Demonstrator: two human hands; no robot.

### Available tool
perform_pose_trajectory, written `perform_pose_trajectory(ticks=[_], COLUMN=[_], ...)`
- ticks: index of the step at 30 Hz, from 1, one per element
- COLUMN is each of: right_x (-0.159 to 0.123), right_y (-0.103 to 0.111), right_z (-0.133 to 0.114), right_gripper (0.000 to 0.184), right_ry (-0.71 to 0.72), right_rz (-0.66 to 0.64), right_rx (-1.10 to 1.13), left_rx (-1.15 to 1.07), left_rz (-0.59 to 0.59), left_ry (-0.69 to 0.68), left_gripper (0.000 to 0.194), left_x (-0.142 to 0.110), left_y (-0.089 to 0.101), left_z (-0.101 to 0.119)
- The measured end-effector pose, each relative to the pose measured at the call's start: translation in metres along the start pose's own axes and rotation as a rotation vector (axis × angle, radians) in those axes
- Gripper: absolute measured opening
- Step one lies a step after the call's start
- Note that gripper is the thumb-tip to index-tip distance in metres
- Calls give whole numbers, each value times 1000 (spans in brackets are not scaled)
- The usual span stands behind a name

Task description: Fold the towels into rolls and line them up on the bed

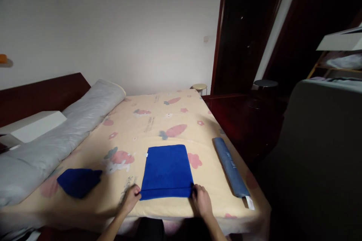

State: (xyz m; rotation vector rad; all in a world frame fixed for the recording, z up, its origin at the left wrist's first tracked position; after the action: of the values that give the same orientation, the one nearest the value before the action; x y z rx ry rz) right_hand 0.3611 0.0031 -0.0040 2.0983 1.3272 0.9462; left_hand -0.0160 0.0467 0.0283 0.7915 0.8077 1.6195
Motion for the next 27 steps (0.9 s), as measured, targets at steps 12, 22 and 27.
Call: perform_pose_trajectory(ticks=[12,22,27], right_x=[-24,-60,-74], right_y=[2,-59,-84], right_z=[-29,-115,-124], right_gripper=[32,44,43], right_ry=[312,311,218], right_rz=[79,-125,-171], right_rx=[-266,-173,-22], left_rx=[405,604,548], left_rz=[-119,92,222], left_ry=[-316,-219,-354], left_gripper=[51,59,43], left_x=[-29,-41,-49], left_y=[-13,-25,-53], left_z=[35,79,56])
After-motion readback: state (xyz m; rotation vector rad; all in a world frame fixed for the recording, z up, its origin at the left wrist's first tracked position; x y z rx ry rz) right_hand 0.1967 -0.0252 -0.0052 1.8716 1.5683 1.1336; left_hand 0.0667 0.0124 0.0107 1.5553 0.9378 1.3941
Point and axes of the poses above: each hand's wrist, its own x-axis towards the middle knuckle, its own y-axis out of the back of the hand, z = x × y, the point moved 2 cm from there along x, towards the middle knuckle, and after that the axes turned 15 degrees about z, right-handed, at the moved point
